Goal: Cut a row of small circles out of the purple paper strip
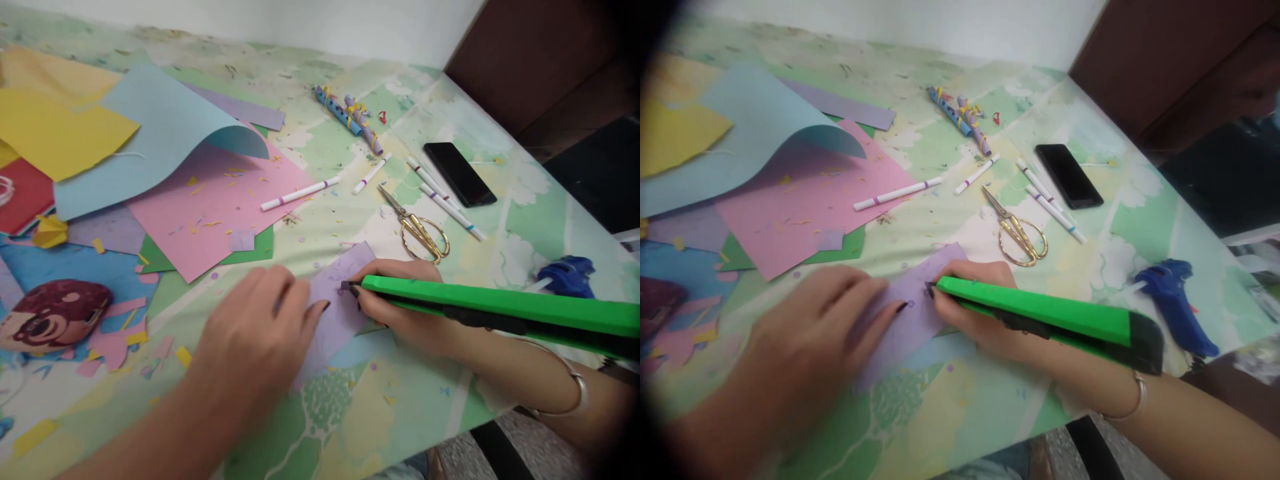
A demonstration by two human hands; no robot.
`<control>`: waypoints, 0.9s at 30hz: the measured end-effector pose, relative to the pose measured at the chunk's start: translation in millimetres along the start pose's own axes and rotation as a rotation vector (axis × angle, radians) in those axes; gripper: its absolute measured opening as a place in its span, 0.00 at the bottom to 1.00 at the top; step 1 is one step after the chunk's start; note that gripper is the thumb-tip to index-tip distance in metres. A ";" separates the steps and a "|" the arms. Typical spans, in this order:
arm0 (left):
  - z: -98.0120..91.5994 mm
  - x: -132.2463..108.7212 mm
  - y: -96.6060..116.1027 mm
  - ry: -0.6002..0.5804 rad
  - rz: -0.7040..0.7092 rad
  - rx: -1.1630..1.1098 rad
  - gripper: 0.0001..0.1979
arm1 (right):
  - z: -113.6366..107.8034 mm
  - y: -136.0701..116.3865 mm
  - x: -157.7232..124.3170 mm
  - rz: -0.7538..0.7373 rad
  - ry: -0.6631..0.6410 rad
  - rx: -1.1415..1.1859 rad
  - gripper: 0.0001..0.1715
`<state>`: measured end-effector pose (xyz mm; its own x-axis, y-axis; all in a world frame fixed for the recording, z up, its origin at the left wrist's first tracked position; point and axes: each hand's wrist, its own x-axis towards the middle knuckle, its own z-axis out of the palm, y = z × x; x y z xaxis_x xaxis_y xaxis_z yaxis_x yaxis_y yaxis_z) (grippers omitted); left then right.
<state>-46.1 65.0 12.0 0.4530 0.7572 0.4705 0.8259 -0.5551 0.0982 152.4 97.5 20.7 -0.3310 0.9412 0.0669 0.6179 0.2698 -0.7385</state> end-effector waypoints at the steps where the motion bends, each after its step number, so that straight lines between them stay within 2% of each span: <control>1: -0.6 0.9 -5.1 -0.041 -0.039 -0.007 0.06 | -0.3 -0.6 0.8 0.000 -0.007 0.004 0.06; 4: 1.4 3.2 -11.6 -0.131 -0.126 -0.172 0.08 | -2.0 -0.9 4.2 -0.013 -0.021 -0.007 0.06; 8: 5.9 3.2 -11.0 -0.205 -0.122 -0.291 0.11 | -3.9 -0.2 7.8 -0.048 -0.029 -0.044 0.06; 11: 6.4 2.7 -10.7 -0.221 -0.064 -0.271 0.14 | -3.5 -0.2 7.1 -0.053 -0.032 -0.068 0.06; 15: 3.1 3.1 -5.3 -0.171 -0.003 -0.146 0.14 | -1.8 -0.1 3.3 -0.053 -0.035 -0.069 0.06; 22: -1.0 1.8 4.9 -0.225 -0.077 -0.120 0.19 | -5.7 2.8 3.7 -0.110 -0.086 -0.020 0.07; 27: 2.0 0.6 -0.3 -0.273 -0.020 -0.161 0.21 | -7.3 2.8 3.9 -0.135 -0.097 -0.019 0.09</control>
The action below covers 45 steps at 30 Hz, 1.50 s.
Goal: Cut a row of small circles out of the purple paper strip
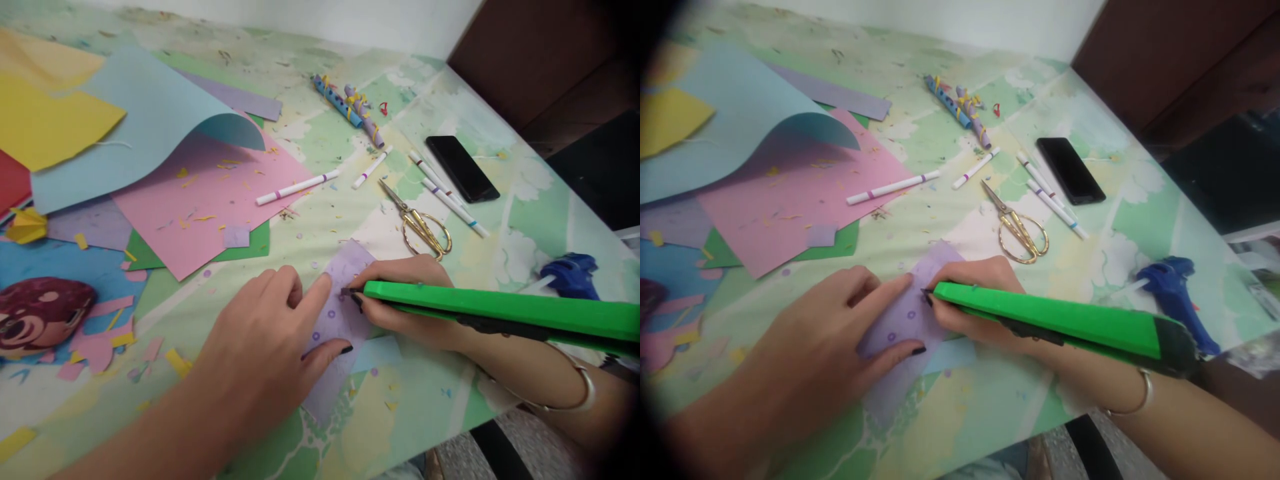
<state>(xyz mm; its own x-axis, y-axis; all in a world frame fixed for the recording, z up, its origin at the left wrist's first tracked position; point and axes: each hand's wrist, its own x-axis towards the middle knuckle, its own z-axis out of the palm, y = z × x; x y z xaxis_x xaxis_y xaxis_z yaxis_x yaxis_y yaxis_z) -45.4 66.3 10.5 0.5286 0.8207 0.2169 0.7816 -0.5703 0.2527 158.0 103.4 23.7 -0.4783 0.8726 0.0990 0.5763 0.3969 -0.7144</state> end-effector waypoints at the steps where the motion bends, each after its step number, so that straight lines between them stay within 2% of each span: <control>1: 0.6 0.2 -0.7 -0.006 0.015 -0.007 0.21 | 0.5 -0.2 -0.9 0.007 0.010 -0.010 0.09; 14: 0.0 1.0 -1.7 -0.061 0.023 -0.041 0.21 | 1.7 -1.3 -3.2 0.036 0.038 -0.037 0.11; 21: 0.2 2.2 -1.4 -0.037 0.032 -0.028 0.20 | 5.2 0.4 -5.3 0.000 0.048 -0.135 0.08; 27: -0.1 1.5 -2.0 -0.038 0.033 -0.015 0.22 | 4.5 -3.4 -5.3 0.038 0.044 -0.040 0.08; 38: 0.1 1.4 -1.2 -0.046 0.012 -0.008 0.21 | 7.3 0.4 -8.6 0.054 0.049 -0.112 0.07; 45: -1.0 -1.0 4.5 -0.036 0.009 0.004 0.21 | 3.7 -3.7 -2.5 0.075 0.043 -0.054 0.07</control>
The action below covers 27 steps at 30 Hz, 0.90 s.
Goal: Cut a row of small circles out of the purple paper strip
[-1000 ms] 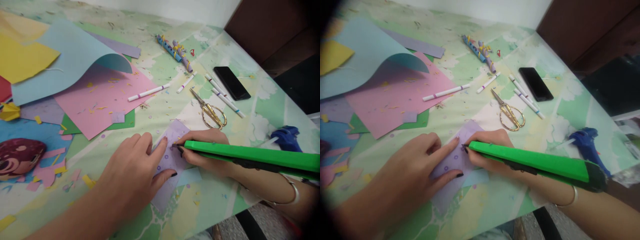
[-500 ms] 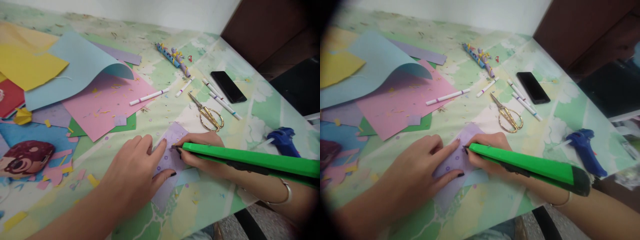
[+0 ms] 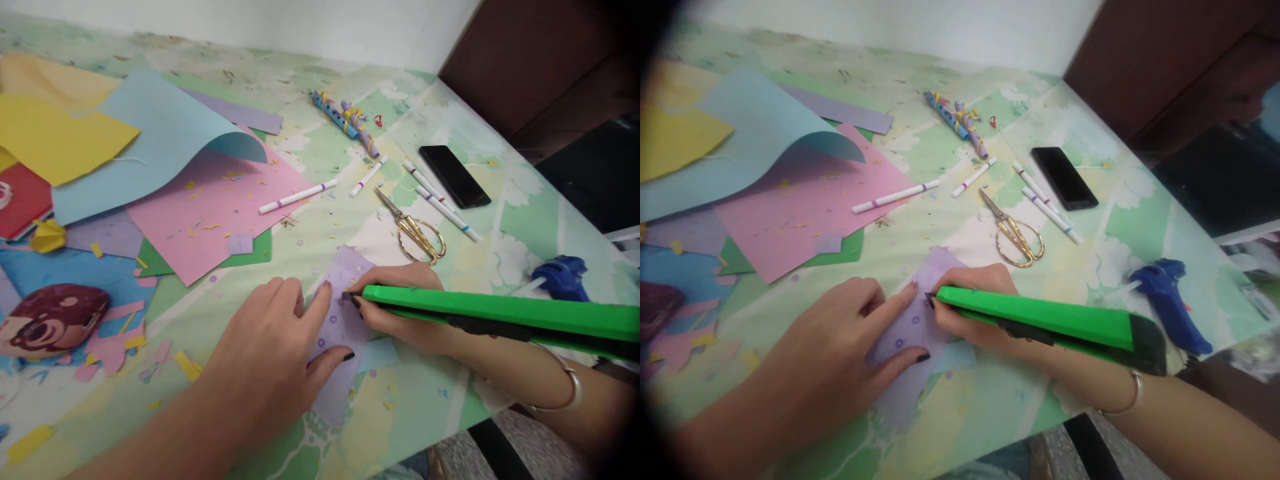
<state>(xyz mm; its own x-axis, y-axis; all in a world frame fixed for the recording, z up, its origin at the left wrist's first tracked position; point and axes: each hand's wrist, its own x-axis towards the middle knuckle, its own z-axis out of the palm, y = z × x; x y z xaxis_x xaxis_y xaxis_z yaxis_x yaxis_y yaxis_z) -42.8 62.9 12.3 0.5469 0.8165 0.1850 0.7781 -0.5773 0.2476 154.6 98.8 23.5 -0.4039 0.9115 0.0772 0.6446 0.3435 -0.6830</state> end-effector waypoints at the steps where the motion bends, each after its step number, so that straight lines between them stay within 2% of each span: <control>1: 0.2 -1.0 1.0 0.010 0.006 -0.011 0.22 | -0.2 0.6 0.8 -0.011 0.000 0.004 0.07; 5: 0.5 -3.5 3.5 0.033 0.032 -0.044 0.22 | -0.7 3.6 0.5 -0.048 -0.002 0.017 0.09; 27: 2.1 -1.9 4.0 0.023 0.021 -0.063 0.24 | -2.7 1.5 -1.7 -0.043 0.009 0.039 0.11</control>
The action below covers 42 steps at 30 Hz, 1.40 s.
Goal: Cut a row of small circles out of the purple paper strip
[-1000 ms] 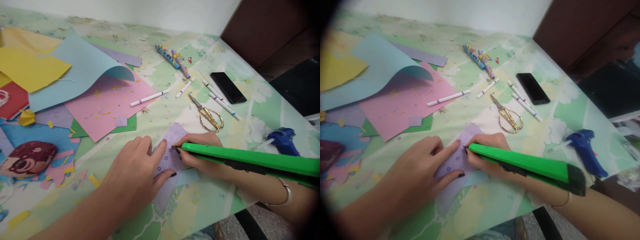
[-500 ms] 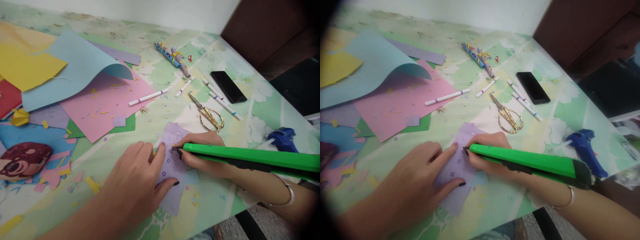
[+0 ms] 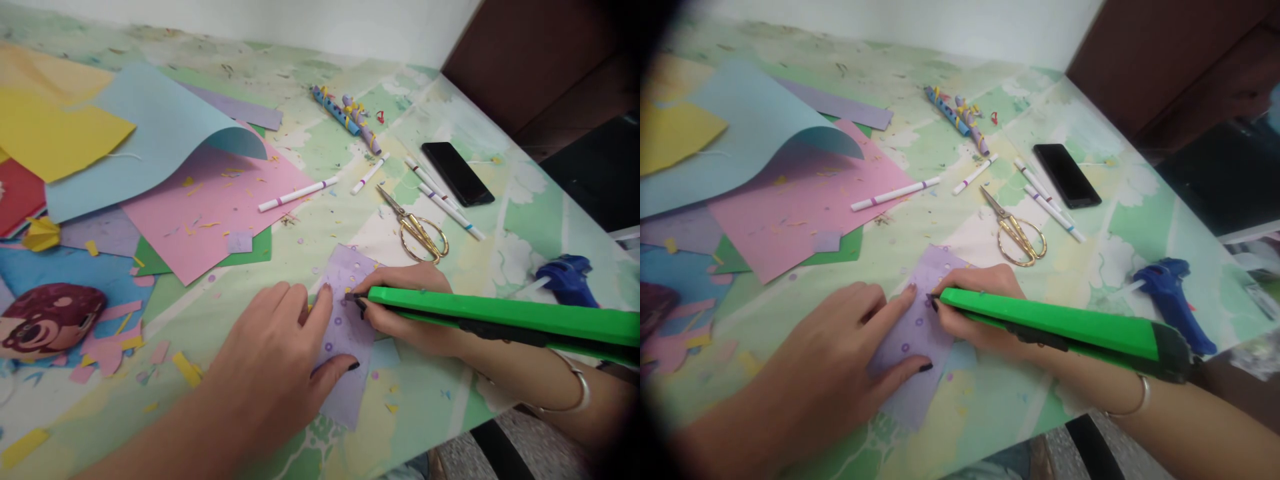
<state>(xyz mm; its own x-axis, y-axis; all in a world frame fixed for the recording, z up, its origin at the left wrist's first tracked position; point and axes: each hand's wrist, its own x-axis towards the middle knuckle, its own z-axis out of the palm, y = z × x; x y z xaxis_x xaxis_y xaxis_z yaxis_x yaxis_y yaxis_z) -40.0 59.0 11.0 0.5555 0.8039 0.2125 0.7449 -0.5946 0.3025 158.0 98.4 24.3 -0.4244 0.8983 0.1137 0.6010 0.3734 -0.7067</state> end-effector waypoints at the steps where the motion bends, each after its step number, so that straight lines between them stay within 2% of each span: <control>1: 0.3 -0.1 0.0 -0.001 -0.001 0.003 0.24 | 0.6 0.9 -0.2 -0.011 0.003 -0.002 0.11; 11: 0.5 0.6 -1.0 -0.005 0.015 0.020 0.25 | 1.5 1.4 -1.7 -0.146 0.010 -0.062 0.08; 18: 0.9 0.9 0.0 0.009 0.007 0.003 0.24 | -0.3 -1.1 -1.2 -0.109 0.009 -0.001 0.09; 30: -0.1 2.7 0.6 -0.006 0.011 0.013 0.23 | 2.8 4.3 -3.2 -0.182 0.020 -0.112 0.08; 42: -3.2 3.7 1.6 -0.041 -0.003 0.001 0.18 | 2.4 1.2 -2.2 -0.156 0.009 -0.095 0.09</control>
<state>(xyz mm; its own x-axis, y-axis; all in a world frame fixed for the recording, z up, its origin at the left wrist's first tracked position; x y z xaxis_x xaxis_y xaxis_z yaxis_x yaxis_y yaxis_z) -37.9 61.1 15.2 0.5681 0.8044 0.1737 0.7467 -0.5926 0.3020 158.0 96.3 21.6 -0.5115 0.8296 0.2238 0.5895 0.5283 -0.6110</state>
